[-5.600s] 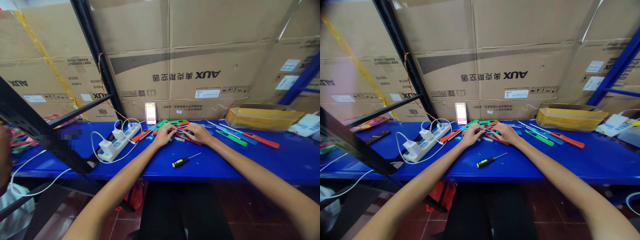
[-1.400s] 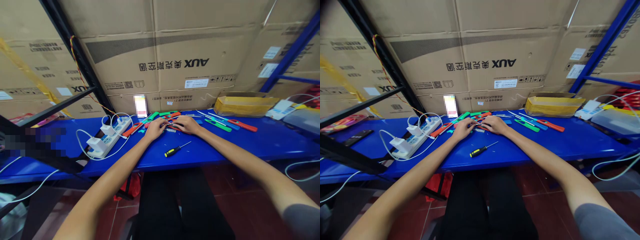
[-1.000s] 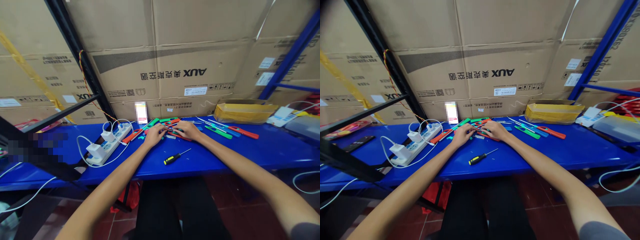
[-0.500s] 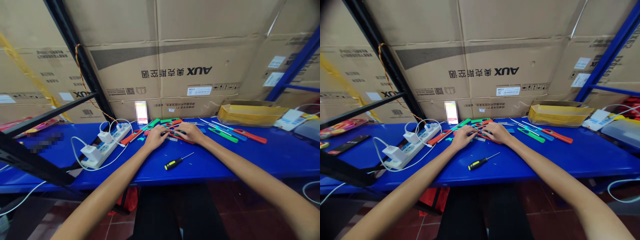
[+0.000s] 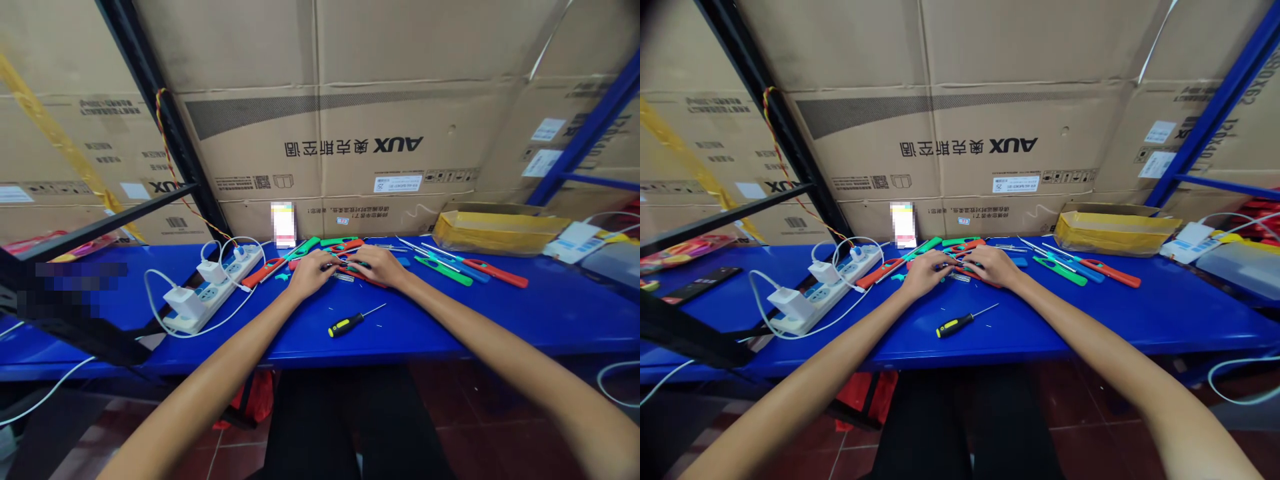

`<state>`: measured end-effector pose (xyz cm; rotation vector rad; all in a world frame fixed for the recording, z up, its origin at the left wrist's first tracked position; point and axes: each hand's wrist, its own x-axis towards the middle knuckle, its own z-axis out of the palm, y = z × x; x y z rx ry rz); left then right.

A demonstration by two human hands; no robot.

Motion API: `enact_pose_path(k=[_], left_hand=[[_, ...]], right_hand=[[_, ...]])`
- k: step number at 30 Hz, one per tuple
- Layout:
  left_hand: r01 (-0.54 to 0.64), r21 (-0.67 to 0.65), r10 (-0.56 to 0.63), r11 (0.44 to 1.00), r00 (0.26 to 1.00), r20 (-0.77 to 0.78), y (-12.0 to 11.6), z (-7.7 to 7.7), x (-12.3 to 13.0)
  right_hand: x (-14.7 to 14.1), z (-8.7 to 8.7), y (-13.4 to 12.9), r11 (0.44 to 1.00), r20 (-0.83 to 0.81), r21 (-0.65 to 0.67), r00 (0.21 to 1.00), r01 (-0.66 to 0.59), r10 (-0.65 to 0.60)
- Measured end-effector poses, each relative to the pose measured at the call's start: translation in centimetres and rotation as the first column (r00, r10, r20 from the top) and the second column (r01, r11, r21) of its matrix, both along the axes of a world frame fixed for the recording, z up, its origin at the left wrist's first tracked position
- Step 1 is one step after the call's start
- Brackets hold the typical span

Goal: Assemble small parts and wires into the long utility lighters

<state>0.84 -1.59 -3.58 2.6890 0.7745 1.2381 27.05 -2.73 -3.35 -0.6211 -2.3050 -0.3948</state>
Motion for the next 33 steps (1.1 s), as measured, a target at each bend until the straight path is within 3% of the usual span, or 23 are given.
enact_pose_path(k=[7, 15, 33], left_hand=[[0.055, 0.012, -0.056, 0.998, 0.997, 0.047, -0.09, 0.2, 0.06], [-0.029, -0.01, 0.03, 1.0, 0.999, 0.017, -0.18, 0.18, -0.13], [-0.026, -0.08, 0.023, 0.996, 0.999, -0.036, -0.29, 0.12, -0.02]], right_hand=[[0.18, 0.08, 0.11, 1.0, -0.009, -0.015, 1.0, -0.002, 0.002], [0.03, 0.0, -0.05, 0.999, -0.004, -0.045, 1.0, 0.004, -0.004], [-0.18, 0.46, -0.34, 1.0, 0.001, -0.009, 1.0, 0.001, -0.001]])
